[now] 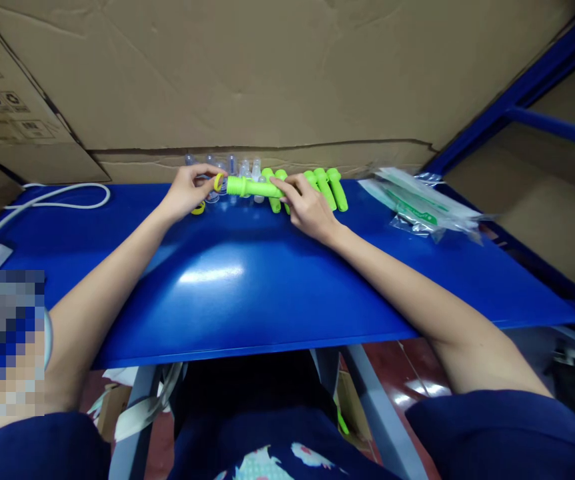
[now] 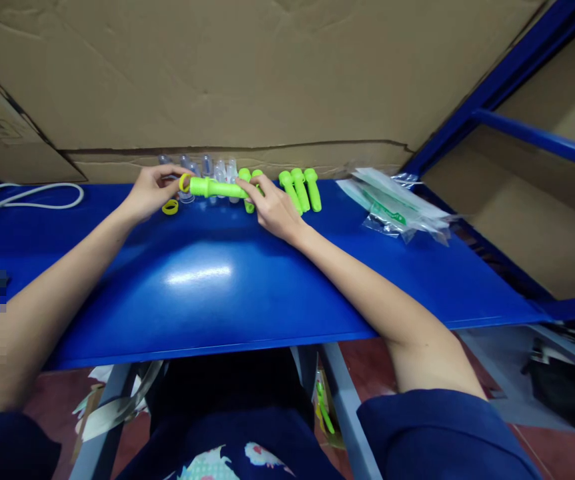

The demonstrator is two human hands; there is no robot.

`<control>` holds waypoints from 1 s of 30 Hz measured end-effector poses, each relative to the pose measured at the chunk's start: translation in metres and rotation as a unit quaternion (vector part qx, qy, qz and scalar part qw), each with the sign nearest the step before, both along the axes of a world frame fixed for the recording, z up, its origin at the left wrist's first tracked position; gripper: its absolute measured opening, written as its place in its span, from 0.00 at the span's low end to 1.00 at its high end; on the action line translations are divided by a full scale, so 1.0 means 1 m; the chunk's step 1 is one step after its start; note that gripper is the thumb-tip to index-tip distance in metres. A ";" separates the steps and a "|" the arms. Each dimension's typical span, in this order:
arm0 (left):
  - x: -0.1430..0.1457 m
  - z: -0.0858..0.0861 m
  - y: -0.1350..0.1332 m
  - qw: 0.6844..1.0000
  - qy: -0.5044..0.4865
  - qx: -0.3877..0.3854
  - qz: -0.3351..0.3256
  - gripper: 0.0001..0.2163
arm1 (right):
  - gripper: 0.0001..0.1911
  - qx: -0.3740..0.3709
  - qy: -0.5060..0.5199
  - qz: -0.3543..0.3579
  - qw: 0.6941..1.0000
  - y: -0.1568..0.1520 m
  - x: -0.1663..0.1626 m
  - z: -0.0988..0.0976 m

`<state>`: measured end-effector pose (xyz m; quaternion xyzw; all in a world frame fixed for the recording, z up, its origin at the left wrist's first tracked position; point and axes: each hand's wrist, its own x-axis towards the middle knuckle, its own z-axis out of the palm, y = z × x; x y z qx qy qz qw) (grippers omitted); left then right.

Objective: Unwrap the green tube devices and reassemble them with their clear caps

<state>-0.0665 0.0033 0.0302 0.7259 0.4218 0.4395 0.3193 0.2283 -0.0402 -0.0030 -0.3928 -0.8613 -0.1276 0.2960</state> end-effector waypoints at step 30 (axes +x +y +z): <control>0.025 -0.024 -0.013 0.994 -0.107 0.024 0.028 0.25 | 0.28 -0.004 -0.054 -0.011 0.998 -0.005 -0.008 -0.004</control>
